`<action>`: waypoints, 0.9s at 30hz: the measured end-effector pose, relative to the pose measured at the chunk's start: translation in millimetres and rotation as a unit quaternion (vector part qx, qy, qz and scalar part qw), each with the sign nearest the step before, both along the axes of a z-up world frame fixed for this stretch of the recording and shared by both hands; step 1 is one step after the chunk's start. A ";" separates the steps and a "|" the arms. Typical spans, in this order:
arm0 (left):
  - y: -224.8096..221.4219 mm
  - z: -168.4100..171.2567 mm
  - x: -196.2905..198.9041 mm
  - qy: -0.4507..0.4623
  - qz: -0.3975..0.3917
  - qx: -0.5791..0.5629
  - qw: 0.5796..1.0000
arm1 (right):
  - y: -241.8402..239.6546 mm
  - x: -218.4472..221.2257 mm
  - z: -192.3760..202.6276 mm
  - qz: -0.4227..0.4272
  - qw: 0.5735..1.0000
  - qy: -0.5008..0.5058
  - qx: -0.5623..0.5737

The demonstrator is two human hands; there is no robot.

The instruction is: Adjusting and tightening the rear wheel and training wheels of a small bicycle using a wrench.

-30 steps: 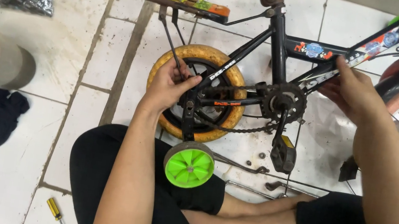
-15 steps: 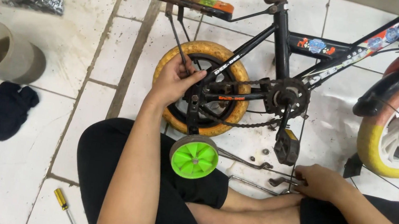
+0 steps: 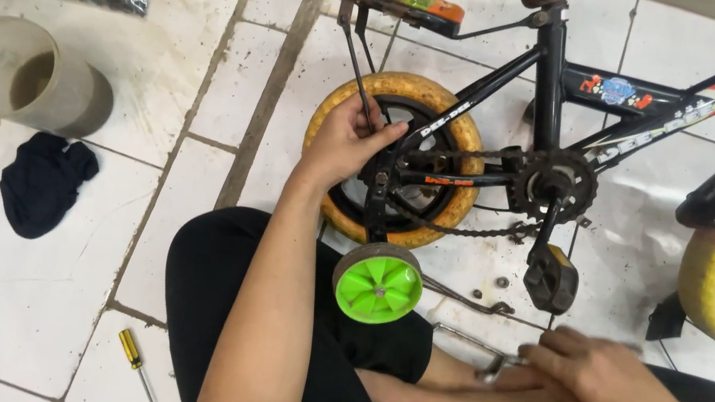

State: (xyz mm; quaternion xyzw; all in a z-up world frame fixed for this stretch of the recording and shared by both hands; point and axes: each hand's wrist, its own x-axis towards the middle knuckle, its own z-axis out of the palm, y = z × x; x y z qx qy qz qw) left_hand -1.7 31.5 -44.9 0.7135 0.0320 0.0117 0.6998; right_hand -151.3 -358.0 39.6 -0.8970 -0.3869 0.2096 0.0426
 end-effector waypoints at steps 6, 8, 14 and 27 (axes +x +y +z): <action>-2.1 9.3 -0.2 0.020 0.013 -0.002 1.000 | 64.9 -20.6 49.7 -0.186 0.928 0.144 0.289; -1.3 14.8 1.0 0.021 0.016 -0.001 1.000 | 82.1 -19.9 35.0 -0.247 0.872 0.161 0.391; 4.9 -0.6 3.6 0.026 0.002 -0.024 0.999 | 152.5 21.5 -12.2 -0.347 0.722 0.152 0.580; 5.4 9.8 7.3 0.034 -0.004 -0.027 0.999 | 180.9 68.8 -50.5 -0.351 0.826 0.022 0.439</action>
